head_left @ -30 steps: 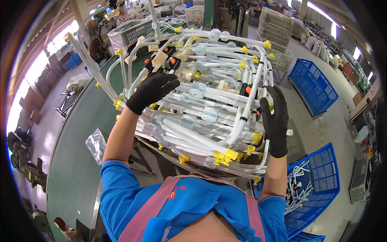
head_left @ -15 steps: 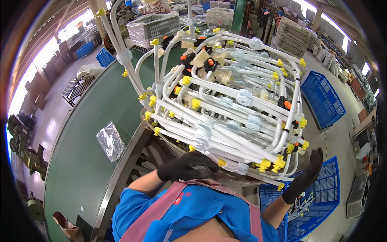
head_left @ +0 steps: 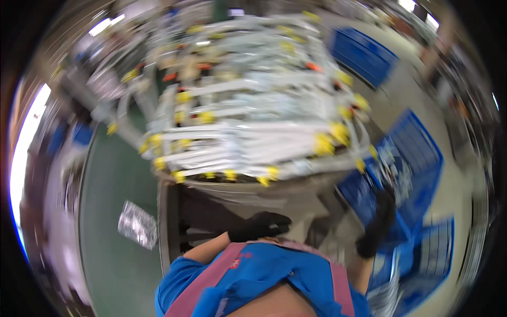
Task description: The person repeatedly picks white plastic irrigation pipes and small blue components, inserts the components into the pipe ends, and places the assembled units into a blue crate. The person also moves a large assembled irrigation frame and places it into a cardboard box.
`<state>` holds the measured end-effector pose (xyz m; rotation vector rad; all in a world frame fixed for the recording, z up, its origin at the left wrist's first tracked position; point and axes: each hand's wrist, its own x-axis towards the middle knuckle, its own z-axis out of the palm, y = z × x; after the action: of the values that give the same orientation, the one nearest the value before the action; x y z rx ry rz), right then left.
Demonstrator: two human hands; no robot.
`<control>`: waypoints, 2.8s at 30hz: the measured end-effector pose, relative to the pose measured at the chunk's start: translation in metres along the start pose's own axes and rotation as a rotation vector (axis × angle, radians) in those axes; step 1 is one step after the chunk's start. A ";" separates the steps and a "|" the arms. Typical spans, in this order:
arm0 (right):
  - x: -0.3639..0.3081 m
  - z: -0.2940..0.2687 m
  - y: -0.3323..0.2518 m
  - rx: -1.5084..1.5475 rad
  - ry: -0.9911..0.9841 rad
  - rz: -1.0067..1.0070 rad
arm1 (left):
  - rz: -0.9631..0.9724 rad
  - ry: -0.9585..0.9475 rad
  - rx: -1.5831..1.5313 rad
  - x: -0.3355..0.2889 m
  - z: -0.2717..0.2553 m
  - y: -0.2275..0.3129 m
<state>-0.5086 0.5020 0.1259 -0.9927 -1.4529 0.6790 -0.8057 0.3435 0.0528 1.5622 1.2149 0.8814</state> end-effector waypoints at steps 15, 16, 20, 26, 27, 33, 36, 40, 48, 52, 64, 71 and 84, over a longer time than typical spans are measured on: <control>-0.183 -0.288 0.006 -0.325 0.095 0.435 | 0.074 -0.655 0.255 0.124 0.283 0.129; -0.193 -0.300 0.011 -0.307 0.128 0.421 | 0.068 -0.690 0.285 0.136 0.299 0.128; -0.223 -0.335 0.027 -0.317 0.260 0.545 | 0.203 -0.787 0.326 0.175 0.345 0.118; -0.228 -0.363 0.058 -0.373 0.440 0.684 | 0.403 -0.957 0.445 0.255 0.396 0.097; -0.226 -0.369 0.066 -0.437 0.421 0.688 | 0.389 -0.986 0.494 0.274 0.403 0.091; -0.176 -0.401 0.163 -0.618 0.394 0.815 | 0.417 -0.996 0.441 0.405 0.446 0.050; -0.121 -0.421 0.240 -0.826 0.300 0.774 | 0.342 -1.016 0.507 0.490 0.465 0.024; -0.034 -0.455 0.349 -0.879 0.239 0.851 | 0.261 -0.908 0.523 0.603 0.482 -0.033; 0.091 -0.517 0.539 -1.092 0.186 1.319 | -0.006 -0.793 0.675 0.793 0.552 -0.215; 0.087 -0.513 0.563 -1.225 0.234 1.391 | -0.187 -0.730 0.733 0.860 0.592 -0.300; 0.080 -0.509 0.567 -1.403 0.152 1.103 | -0.264 -0.795 1.297 1.002 0.660 -0.456; 0.078 -0.510 0.567 -1.385 0.167 1.109 | -0.347 -0.818 1.151 0.986 0.644 -0.452; 0.075 -0.507 0.568 -1.397 0.248 1.191 | -0.440 -0.232 0.305 0.890 0.448 -0.103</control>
<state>0.1000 0.7637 -0.2569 -2.9960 -0.8360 0.1727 -0.2000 1.1045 -0.1868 1.4940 1.4910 0.2320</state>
